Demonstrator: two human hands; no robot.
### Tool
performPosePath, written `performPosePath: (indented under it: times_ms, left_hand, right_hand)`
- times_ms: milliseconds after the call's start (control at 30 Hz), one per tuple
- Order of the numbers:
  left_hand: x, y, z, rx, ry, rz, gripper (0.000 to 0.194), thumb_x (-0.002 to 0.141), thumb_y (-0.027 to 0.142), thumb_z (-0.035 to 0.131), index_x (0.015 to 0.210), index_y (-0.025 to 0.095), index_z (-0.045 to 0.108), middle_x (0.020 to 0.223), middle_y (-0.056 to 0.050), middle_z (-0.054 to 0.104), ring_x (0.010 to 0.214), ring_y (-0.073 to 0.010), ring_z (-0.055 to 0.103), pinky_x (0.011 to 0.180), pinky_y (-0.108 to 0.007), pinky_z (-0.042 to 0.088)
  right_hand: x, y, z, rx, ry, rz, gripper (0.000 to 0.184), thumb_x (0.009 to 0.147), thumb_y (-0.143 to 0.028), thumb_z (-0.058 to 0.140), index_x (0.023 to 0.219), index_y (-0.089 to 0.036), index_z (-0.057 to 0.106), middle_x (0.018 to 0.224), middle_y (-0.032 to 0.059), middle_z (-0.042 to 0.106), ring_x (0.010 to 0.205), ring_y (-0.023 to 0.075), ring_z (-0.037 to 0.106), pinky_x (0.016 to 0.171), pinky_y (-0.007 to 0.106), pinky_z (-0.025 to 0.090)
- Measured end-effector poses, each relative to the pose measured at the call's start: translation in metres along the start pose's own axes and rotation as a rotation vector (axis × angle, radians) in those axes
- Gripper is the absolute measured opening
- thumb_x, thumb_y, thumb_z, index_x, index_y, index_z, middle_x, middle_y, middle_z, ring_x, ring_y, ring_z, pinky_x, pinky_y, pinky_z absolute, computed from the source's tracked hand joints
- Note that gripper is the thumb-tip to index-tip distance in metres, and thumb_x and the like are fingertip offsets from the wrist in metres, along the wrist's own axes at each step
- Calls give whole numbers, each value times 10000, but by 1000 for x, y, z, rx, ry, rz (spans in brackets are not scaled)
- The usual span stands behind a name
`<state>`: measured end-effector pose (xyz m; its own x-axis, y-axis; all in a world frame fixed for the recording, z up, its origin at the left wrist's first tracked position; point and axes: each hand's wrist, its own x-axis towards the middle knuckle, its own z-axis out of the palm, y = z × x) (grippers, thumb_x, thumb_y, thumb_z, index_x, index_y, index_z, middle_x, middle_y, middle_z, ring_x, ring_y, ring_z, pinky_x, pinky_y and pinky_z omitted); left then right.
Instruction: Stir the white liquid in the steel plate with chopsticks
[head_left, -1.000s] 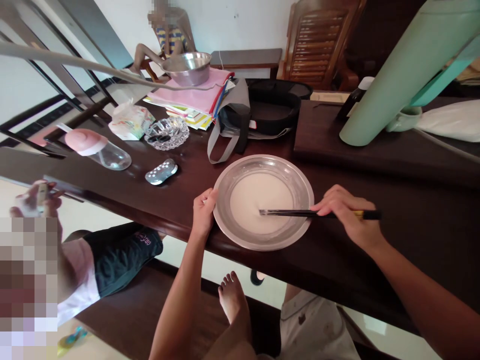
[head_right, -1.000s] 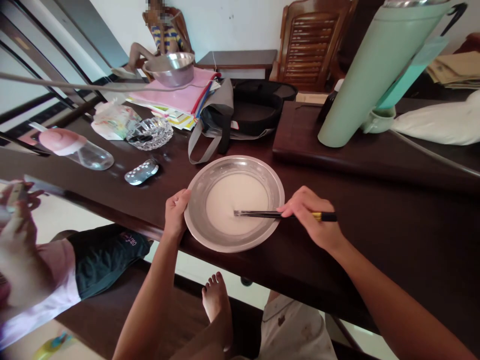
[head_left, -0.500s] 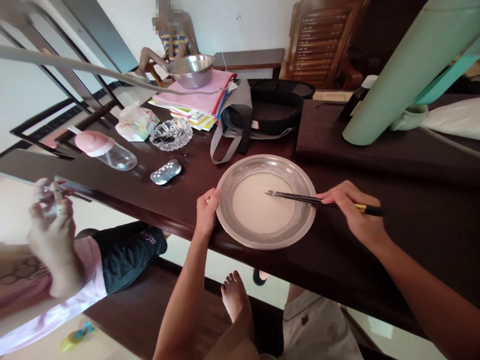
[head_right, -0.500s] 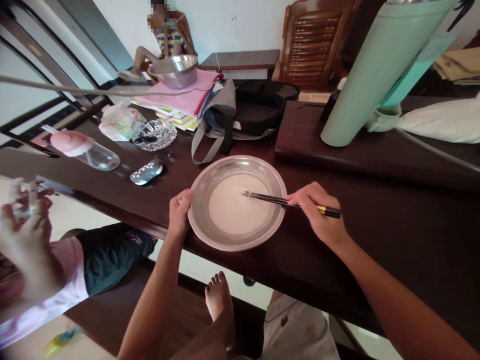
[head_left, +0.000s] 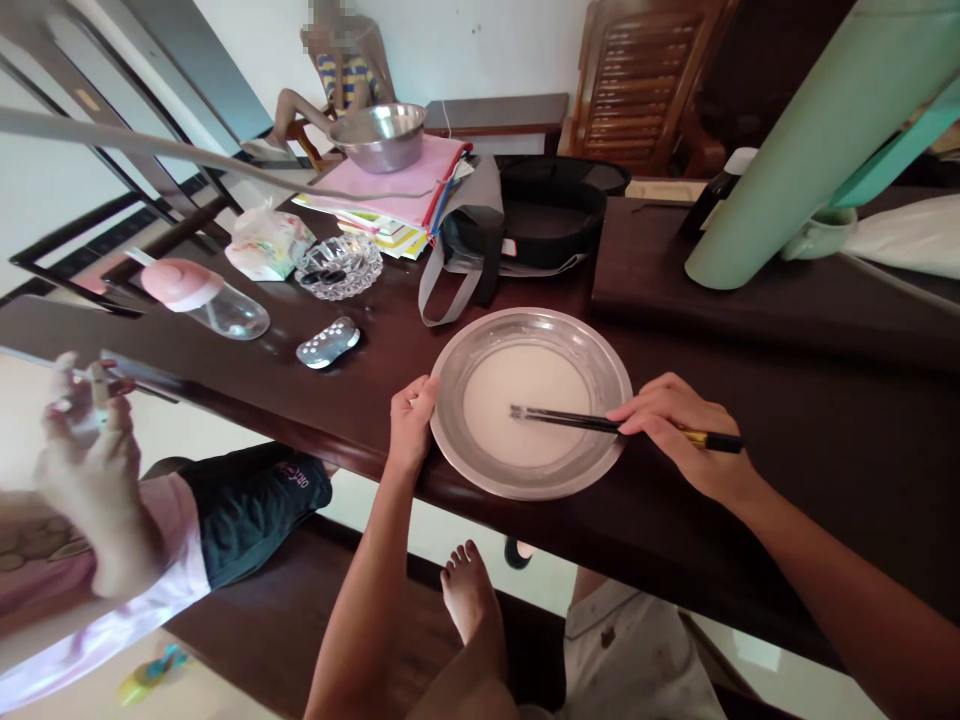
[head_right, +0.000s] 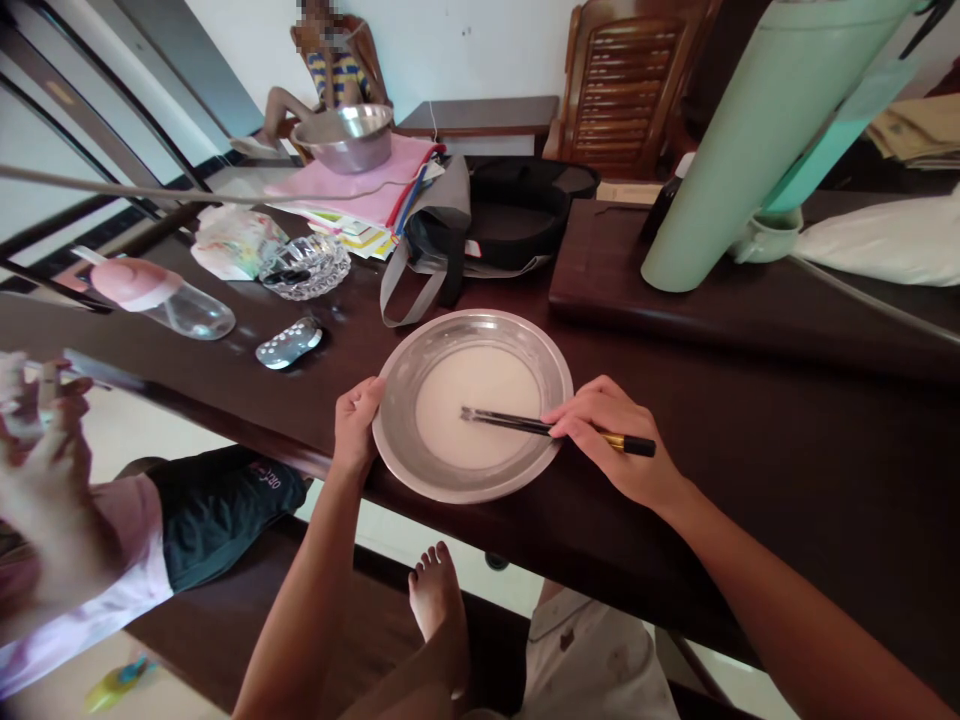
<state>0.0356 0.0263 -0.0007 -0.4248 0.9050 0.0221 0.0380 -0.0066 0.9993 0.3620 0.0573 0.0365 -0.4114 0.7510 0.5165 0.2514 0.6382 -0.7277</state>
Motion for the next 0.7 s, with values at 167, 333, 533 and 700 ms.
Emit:
performPosePath:
  times_ms: [167, 333, 533, 700]
  left_hand:
    - [0, 2, 1, -11, -5, -2, 566, 751, 559, 721, 537, 200, 340, 513, 67, 283, 481, -68, 201, 430, -226, 170]
    - [0, 2, 1, 3, -4, 18, 566, 761, 556, 713, 539, 200, 333, 518, 64, 277, 488, -71, 195, 433, -227, 166]
    - [0, 0, 0, -7, -22, 16, 566, 764, 566, 710, 539, 199, 341, 515, 65, 280, 486, -71, 199, 436, -225, 170]
    - [1, -1, -1, -14, -3, 8, 561, 751, 577, 721, 536, 198, 367, 508, 62, 307, 477, -71, 223, 429, -227, 170]
  right_hand:
    - [-1, 1, -1, 23, 158, 90, 293, 976, -247, 541, 749, -270, 724, 792, 31, 755, 749, 220, 659, 690, 396, 517]
    - [-1, 1, -1, -30, -4, 0, 231, 953, -219, 570, 809, -277, 742, 888, 25, 789, 780, 226, 650, 708, 410, 519]
    - [0, 1, -1, 13, 74, 0, 295, 972, -230, 536, 761, -281, 734, 803, 17, 780, 731, 223, 640, 667, 403, 505]
    - [0, 1, -2, -58, 90, 9, 250, 951, -203, 570, 796, -286, 747, 858, 17, 791, 785, 231, 630, 712, 414, 500]
